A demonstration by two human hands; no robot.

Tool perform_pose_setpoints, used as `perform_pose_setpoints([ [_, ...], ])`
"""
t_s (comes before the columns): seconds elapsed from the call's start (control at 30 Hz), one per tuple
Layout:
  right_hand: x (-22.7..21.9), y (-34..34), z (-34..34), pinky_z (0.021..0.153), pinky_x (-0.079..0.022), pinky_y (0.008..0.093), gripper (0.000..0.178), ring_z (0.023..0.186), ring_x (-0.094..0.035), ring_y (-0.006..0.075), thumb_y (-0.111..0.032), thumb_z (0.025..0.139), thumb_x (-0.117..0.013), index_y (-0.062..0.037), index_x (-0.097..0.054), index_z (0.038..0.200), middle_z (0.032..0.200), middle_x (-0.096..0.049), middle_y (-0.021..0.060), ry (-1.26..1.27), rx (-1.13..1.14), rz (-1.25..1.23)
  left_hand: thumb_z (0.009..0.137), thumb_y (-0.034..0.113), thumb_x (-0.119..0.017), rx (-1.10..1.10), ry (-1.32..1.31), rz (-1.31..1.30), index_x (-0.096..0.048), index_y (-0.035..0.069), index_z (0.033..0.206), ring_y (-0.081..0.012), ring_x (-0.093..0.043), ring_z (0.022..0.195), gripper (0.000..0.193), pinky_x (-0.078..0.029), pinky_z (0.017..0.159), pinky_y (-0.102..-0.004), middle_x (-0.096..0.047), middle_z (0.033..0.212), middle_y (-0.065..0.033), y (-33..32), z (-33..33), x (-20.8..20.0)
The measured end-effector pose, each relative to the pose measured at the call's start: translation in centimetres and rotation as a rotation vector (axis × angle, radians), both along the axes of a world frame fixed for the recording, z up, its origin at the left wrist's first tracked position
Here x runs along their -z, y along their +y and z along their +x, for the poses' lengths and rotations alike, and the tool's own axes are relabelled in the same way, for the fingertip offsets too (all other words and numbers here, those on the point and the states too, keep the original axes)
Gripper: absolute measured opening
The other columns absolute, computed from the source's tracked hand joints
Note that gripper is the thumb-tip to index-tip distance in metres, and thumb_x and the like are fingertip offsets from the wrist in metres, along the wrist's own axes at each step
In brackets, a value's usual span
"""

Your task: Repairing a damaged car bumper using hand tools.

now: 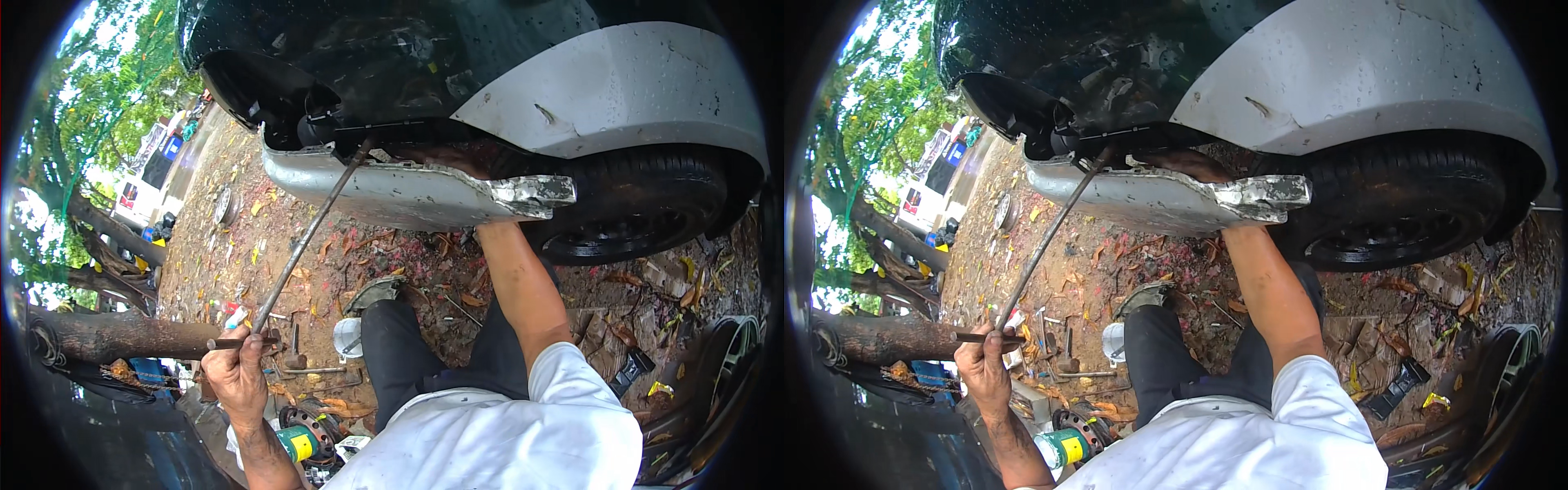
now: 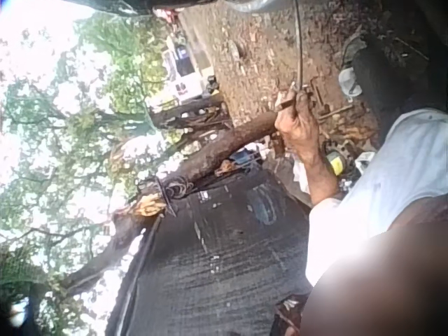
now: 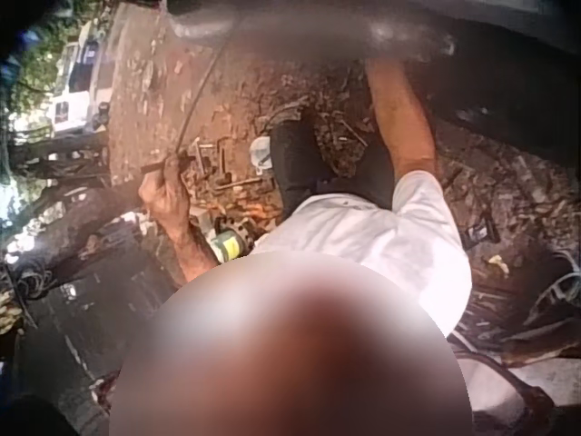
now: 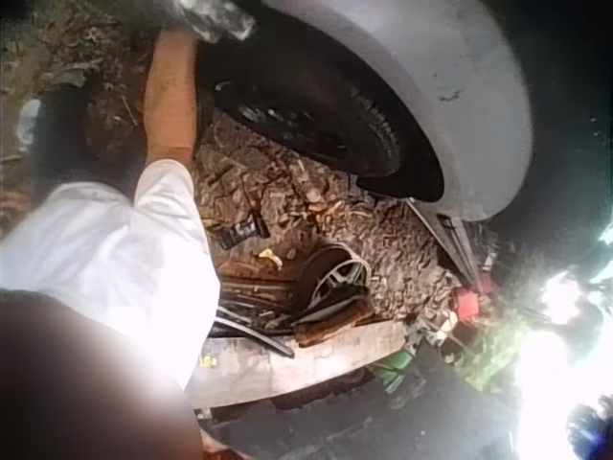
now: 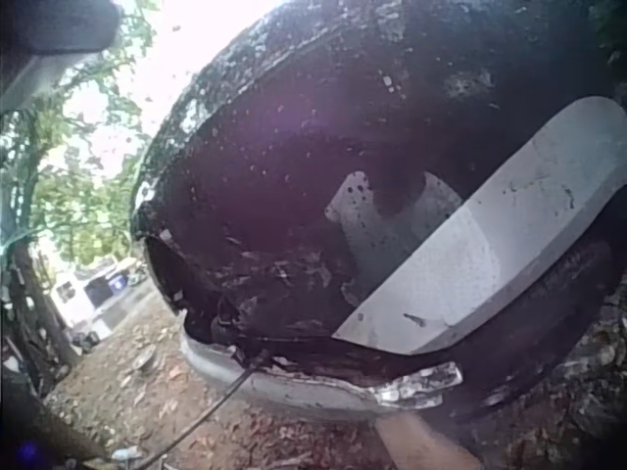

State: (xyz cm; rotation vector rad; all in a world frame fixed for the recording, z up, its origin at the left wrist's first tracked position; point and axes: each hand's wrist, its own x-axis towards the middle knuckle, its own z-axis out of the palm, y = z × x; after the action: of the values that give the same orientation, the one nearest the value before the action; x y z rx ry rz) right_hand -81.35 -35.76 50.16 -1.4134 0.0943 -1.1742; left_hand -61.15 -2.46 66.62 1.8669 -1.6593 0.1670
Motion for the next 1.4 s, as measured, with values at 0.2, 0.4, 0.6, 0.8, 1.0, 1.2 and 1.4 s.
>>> perform_pose_setpoints([
  [0.2, 0.6, -1.4, 3.2, 0.102, -0.037, 0.037, 0.042, 0.113, -0.053, 0.0262, -0.015, 0.088, -0.054, 0.0038, -0.049, 0.125, 0.118, -0.059, 0.0142, -0.226, -0.498, 0.423, 0.086, 0.014, -0.062, -0.019, 0.096, -0.093, -0.059, -0.007, 0.078, -0.0139, -0.047, 0.057, 0.023, -0.037, 0.053, -0.0266, -0.053, 0.063, -0.0072, -0.7, -1.3, 0.1],
  [0.4, 0.9, -2.4, 4.5, 0.102, -0.037, 0.0375, 0.043, 0.112, -0.053, 0.0267, -0.015, 0.088, -0.054, 0.0038, -0.048, 0.125, 0.118, -0.059, 0.0143, -0.353, -0.639, 0.428, 0.085, 0.014, -0.064, -0.018, 0.102, -0.071, -0.061, -0.007, 0.079, -0.0144, -0.049, 0.057, 0.022, -0.038, 0.053, -0.0271, -0.052, 0.063, -0.0076, -0.9, -1.5, -0.3],
  [0.6, 0.8, -3.7, 5.6, 0.102, -0.037, 0.038, 0.043, 0.112, -0.054, 0.0271, -0.015, 0.088, -0.055, 0.0039, -0.048, 0.125, 0.118, -0.059, 0.0145, -0.49, -0.776, 0.421, 0.09, 0.018, -0.059, -0.004, 0.039, 0.045, -0.061, -0.011, 0.086, -0.0136, -0.059, 0.066, 0.03, -0.049, 0.061, -0.0248, -0.058, 0.073, -0.0084, -0.3, -1.1, -1.0],
  [0.8, 1.2, -4.9, 6.2, 0.102, -0.037, 0.0385, 0.043, 0.111, -0.054, 0.0276, -0.015, 0.088, -0.055, 0.0039, -0.047, 0.126, 0.117, -0.058, 0.0146, -0.642, -0.923, 0.409, 0.085, 0.012, -0.063, -0.038, 0.151, -0.065, -0.062, -0.008, 0.081, -0.0126, -0.051, 0.059, 0.021, -0.039, 0.052, -0.0258, -0.053, 0.064, -0.0072, -0.8, -1.8, -0.2],
  [1.0, 1.6, -5.7, 7.4, 0.102, -0.037, 0.039, 0.044, 0.111, -0.054, 0.0279, -0.015, 0.088, -0.055, 0.004, -0.047, 0.126, 0.117, -0.058, 0.0147, -0.777, -1.044, 0.4, 0.085, 0.009, -0.063, -0.099, 0.177, -0.04, -0.063, -0.009, 0.087, -0.011, -0.051, 0.061, 0.019, -0.041, 0.055, -0.0243, -0.054, 0.068, -0.0065, -0.4, -1.9, -0.6],
  [1.2, 1.9, -6.2, 7.7, 0.102, -0.038, 0.0452, 0.046, 0.112, -0.053, 0.0327, -0.027, 0.092, -0.053, 0.0003, -0.044, 0.128, 0.123, -0.052, 0.0175, -0.638, -0.96, 0.318, 0.087, 0.011, -0.062, -0.118, 0.207, -0.068, -0.063, -0.01, 0.087, -0.0105, -0.052, 0.062, 0.021, -0.044, 0.058, -0.0237, -0.055, 0.068, -0.006, -0.3, -1.8, -0.4],
  [1.4, 1.0, -4.8, 6.4, 0.101, -0.04, 0.0446, 0.043, 0.116, -0.051, 0.0325, -0.031, 0.096, -0.044, 0.0001, -0.046, 0.126, 0.125, -0.051, 0.0204, -0.635, -0.804, 0.352, 0.087, 0.012, -0.062, -0.12, 0.216, -0.024, -0.062, -0.011, 0.089, -0.0124, -0.059, 0.066, 0.022, -0.048, 0.058, -0.0238, -0.062, 0.075, -0.0094, -0.3, -2.0, -0.5],
])
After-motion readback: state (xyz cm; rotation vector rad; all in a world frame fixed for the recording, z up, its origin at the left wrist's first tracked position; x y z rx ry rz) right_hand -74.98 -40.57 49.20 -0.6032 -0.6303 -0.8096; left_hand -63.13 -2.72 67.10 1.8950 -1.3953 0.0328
